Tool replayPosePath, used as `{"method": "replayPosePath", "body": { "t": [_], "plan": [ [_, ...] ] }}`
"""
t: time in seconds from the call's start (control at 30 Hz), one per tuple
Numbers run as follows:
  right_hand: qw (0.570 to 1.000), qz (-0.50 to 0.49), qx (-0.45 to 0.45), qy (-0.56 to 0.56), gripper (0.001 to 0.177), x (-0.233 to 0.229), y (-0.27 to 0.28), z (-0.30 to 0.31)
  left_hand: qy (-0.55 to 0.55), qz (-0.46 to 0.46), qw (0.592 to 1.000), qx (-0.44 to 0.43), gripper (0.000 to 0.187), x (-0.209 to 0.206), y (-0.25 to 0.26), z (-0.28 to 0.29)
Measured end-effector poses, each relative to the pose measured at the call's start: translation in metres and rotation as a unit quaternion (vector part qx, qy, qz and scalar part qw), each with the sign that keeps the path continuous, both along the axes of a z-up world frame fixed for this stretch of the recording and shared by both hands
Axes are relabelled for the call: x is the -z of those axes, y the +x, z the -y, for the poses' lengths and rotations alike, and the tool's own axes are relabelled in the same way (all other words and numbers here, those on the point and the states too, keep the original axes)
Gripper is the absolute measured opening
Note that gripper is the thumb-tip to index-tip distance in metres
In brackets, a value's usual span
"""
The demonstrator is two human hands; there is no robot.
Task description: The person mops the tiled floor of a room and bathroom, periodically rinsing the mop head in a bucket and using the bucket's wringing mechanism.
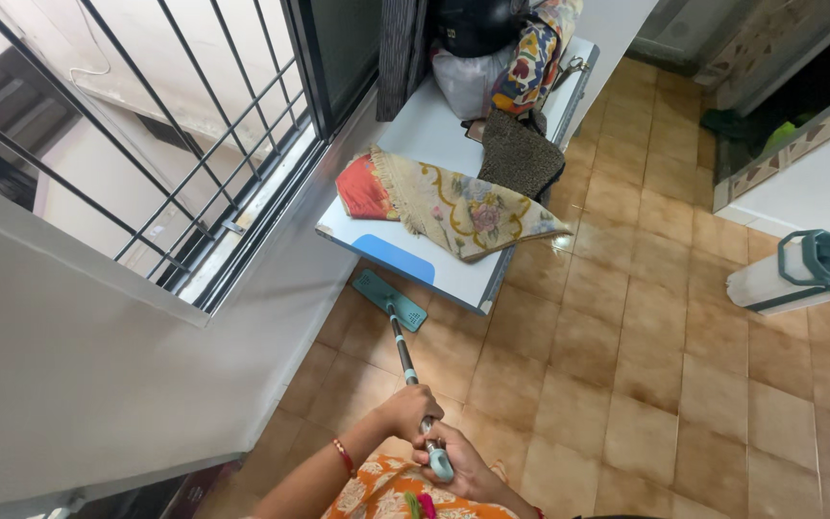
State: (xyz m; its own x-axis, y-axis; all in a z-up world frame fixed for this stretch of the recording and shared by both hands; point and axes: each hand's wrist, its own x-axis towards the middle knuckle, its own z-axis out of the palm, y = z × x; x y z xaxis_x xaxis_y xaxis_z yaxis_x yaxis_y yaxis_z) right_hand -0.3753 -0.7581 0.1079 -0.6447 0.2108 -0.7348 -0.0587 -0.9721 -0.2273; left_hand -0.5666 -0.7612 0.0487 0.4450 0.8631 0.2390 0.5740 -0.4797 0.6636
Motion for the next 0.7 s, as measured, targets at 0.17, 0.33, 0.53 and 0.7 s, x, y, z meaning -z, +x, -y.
{"method": "replayPosePath", "body": {
  "t": [0.17,0.33,0.53,0.7],
  "plan": [
    [0.962,-0.261,0.03,-0.081,0.014,-0.01,-0.023,-0.026,-0.065,-0.08,0.99,0.098,0.029,-0.015,-0.03,-0.056],
    [0.95,-0.166,0.18,-0.196,0.017,-0.027,-0.054,-0.019,-0.145,-0.157,0.93,0.298,0.04,-0.021,-0.048,-0.089],
    [0.951,-0.185,0.199,-0.146,0.009,0.025,-0.107,0.04,-0.173,-0.197,0.895,0.361,0.036,0.011,-0.099,-0.059],
    [0.963,-0.22,0.132,-0.085,0.015,0.081,-0.176,0.046,-0.132,-0.248,0.897,0.342,0.032,0.044,-0.169,-0.055]
  ]
}}
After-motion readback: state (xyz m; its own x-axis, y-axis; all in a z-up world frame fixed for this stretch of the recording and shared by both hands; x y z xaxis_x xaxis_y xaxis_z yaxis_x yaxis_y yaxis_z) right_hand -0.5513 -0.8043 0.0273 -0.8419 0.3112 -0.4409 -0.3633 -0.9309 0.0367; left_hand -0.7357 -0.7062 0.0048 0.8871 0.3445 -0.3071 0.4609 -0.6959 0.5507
